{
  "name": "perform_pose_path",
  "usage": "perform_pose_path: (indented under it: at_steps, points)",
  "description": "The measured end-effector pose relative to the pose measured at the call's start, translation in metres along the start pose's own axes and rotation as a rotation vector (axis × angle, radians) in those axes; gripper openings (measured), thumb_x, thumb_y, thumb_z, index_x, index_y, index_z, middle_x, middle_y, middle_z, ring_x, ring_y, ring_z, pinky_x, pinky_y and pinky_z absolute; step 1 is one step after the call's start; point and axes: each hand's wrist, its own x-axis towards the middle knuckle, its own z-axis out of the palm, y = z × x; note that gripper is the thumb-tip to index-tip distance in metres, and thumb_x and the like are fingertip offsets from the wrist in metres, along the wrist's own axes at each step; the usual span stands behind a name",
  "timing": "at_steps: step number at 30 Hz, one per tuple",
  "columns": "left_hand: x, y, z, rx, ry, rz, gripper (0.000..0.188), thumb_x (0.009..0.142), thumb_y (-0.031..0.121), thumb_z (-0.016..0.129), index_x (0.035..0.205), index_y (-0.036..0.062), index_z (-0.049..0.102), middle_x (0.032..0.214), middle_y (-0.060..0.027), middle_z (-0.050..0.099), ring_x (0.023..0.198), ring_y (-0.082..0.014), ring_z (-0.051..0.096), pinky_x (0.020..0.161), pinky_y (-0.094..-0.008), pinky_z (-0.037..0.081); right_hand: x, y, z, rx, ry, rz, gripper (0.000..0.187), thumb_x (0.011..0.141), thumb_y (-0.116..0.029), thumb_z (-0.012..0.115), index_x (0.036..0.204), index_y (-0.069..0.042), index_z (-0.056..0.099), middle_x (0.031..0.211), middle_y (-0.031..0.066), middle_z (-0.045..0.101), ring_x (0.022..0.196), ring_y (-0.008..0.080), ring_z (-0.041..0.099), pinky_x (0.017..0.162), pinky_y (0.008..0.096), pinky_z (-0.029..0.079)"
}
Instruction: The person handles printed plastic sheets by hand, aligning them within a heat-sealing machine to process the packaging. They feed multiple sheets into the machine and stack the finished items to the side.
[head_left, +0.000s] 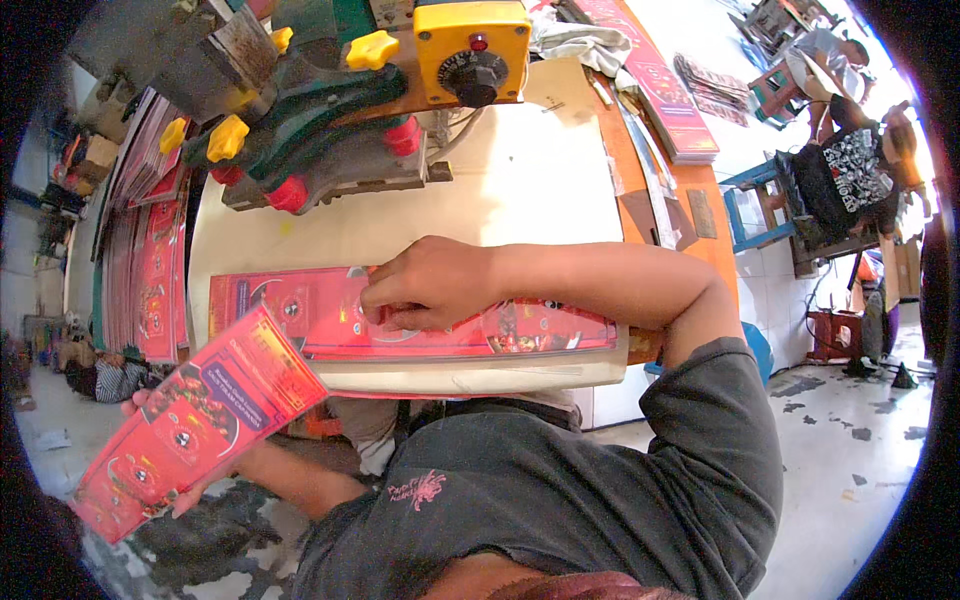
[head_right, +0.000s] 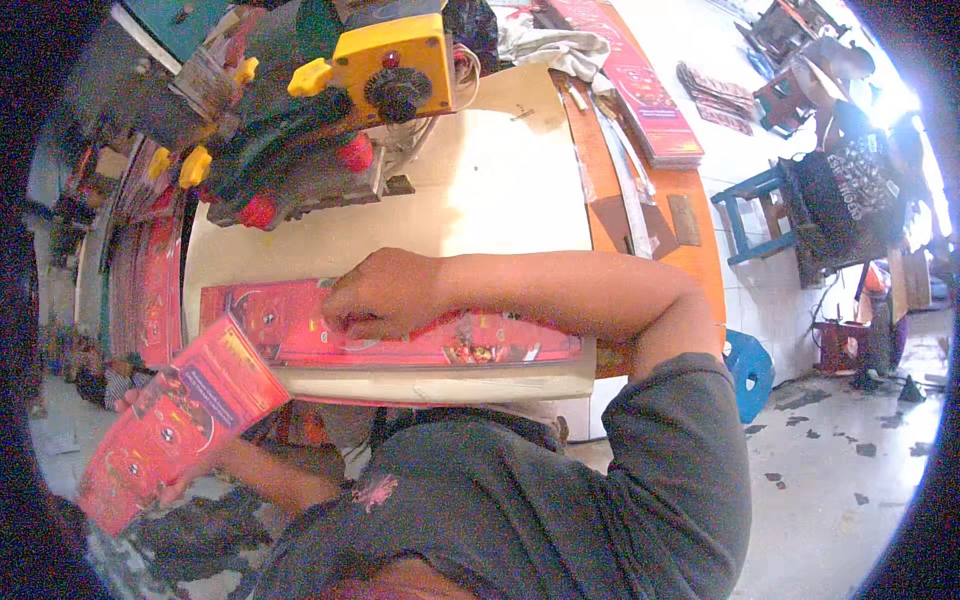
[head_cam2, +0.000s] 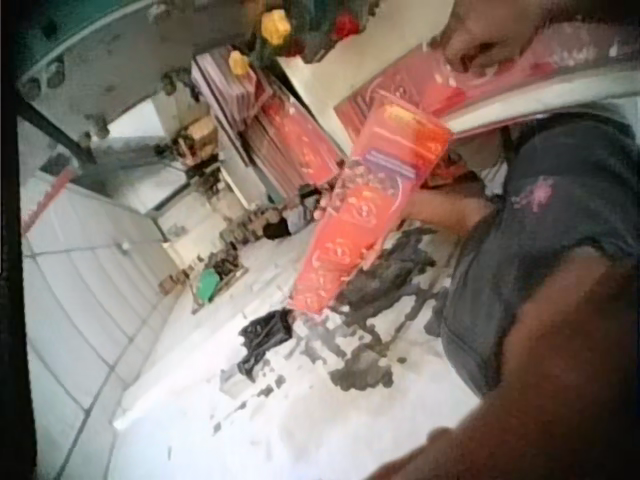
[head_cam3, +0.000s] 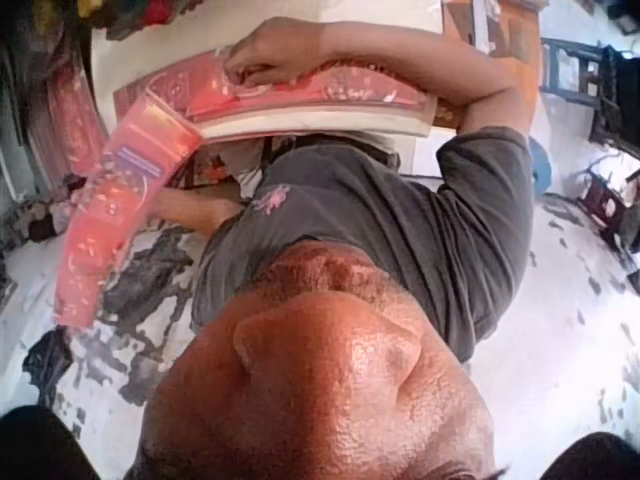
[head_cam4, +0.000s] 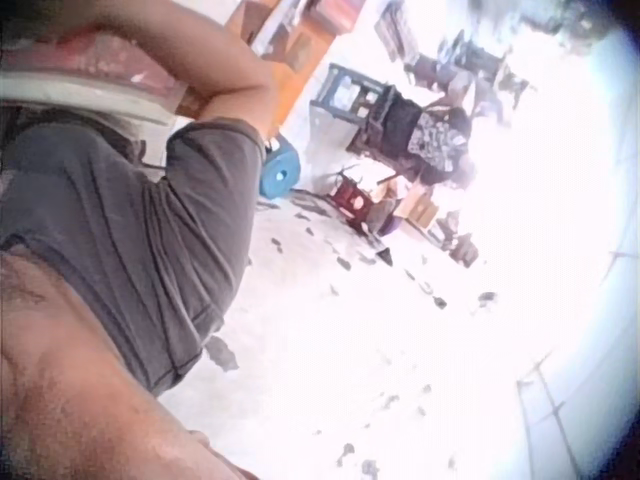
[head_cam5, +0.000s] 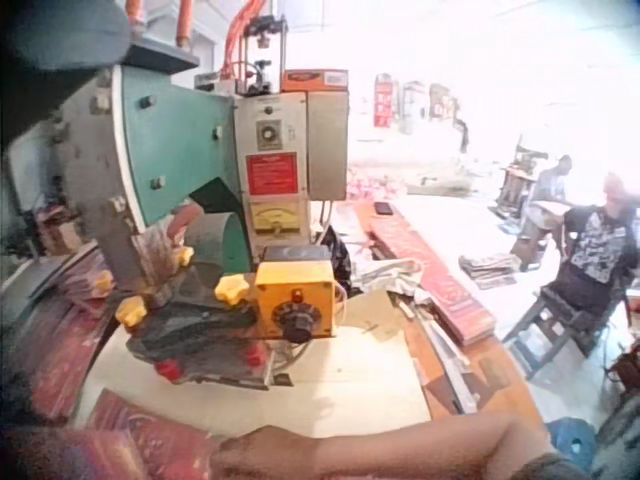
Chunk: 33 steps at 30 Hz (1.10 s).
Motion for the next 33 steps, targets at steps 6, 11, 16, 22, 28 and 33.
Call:
perform_pose_path:
  at_steps: [6,11,16,22,28,33]
  points:
    - [-0.005,-0.013,0.000,0.217,0.294,0.022,0.120,0.082,0.096,0.041,0.165,0.0105,0.023,0.156,-0.0298,0.043,0.136,-0.0468,0.052,0.116,-0.0541,0.044,-0.003,-0.001,-0.002,-0.037,-0.006,0.048,0.018,0.092,-0.021,0.071,0.106,-0.013,0.064,0.100,0.0096,0.070,0.092,0.0362,0.069,0.076,0.0503,0.053]
    - [-0.007,-0.020,-0.009,0.107,0.286,0.093,0.118,0.081,0.094,0.048,0.162,0.0090,0.028,0.149,-0.0265,0.049,0.129,-0.0419,0.055,0.111,-0.0516,0.047,0.002,0.003,0.003,-0.010,-0.007,0.047,0.017,0.093,-0.021,0.071,0.105,-0.013,0.063,0.099,0.0090,0.070,0.093,0.0353,0.070,0.076,0.0497,0.054]
    - [-0.026,-0.008,-0.045,-0.185,0.208,-0.254,0.121,0.071,0.076,0.081,0.153,0.0029,0.032,0.147,-0.0200,0.048,0.128,-0.0380,0.054,0.110,-0.0524,0.049,-0.001,0.004,0.001,-0.028,-0.003,0.046,0.017,0.093,-0.020,0.070,0.105,-0.012,0.063,0.099,0.0092,0.070,0.092,0.0359,0.069,0.074,0.0499,0.053]
    - [-0.038,0.007,-0.089,-0.310,0.222,-0.292,0.147,0.057,0.068,0.095,0.162,0.0037,0.016,0.158,-0.0223,0.037,0.132,-0.0500,0.053,0.105,-0.0736,0.046,-0.001,0.005,0.000,-0.050,0.020,-0.002,0.016,0.093,-0.021,0.070,0.104,-0.012,0.062,0.097,0.0097,0.070,0.090,0.0361,0.069,0.073,0.0497,0.052]
    - [-0.020,-0.006,-0.055,-0.421,0.088,-0.417,0.119,0.061,0.055,0.100,0.147,0.0029,0.035,0.148,-0.0136,0.043,0.138,-0.0356,0.046,0.111,-0.0587,0.048,-0.001,0.003,0.001,-0.077,0.041,0.004,0.015,0.093,-0.021,0.070,0.103,-0.012,0.062,0.095,0.0094,0.070,0.089,0.0363,0.069,0.072,0.0496,0.053]
    - [-0.021,-0.015,-0.039,-0.498,0.099,-0.427,0.117,0.063,0.055,0.099,0.148,0.0041,0.036,0.147,-0.0141,0.045,0.140,-0.0347,0.046,0.112,-0.0610,0.048,0.000,0.004,0.003,-0.088,0.036,0.018,0.015,0.093,-0.023,0.069,0.103,-0.013,0.063,0.096,0.0087,0.070,0.089,0.0357,0.069,0.072,0.0497,0.053]
